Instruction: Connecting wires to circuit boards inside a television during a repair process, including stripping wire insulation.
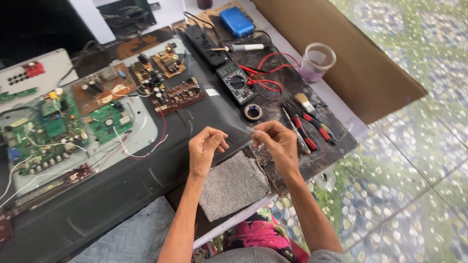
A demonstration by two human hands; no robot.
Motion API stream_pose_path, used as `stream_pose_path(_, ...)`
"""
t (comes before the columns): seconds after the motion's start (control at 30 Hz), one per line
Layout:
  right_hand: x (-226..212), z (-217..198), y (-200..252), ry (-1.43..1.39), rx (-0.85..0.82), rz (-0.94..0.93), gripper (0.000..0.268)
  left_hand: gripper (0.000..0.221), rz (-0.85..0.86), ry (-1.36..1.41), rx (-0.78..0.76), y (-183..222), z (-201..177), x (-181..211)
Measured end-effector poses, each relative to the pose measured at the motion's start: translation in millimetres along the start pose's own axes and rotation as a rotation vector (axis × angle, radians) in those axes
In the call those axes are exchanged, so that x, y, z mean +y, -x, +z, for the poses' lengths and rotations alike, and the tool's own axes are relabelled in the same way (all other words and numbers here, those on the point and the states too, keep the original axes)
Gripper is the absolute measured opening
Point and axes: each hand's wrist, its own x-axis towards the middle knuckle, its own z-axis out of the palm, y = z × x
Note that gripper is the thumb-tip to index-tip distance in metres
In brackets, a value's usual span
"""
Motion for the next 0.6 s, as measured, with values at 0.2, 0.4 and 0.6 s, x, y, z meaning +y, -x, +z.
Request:
stream_pose_path(0.2,-17.0,26.9,-30.1,-0.307,-0.017,-0.062,0.016,0.023,0.111,0.067,0.239,-0.6,3.5,5.7)
stream_pose_path(0.4,-96.2,96.3,-73.9,-0.260,-0.162,-0.265,0.021,0.020,0.269,0.024,0.430,10.5,-61.6,111.5)
stream_pose_path(0.6,-119.3,132.5,-94.8,-0.164,-0.305,-0.266,0.021,0.013,0.403,-0.151,0.471,5.0,-158.9,163.6)
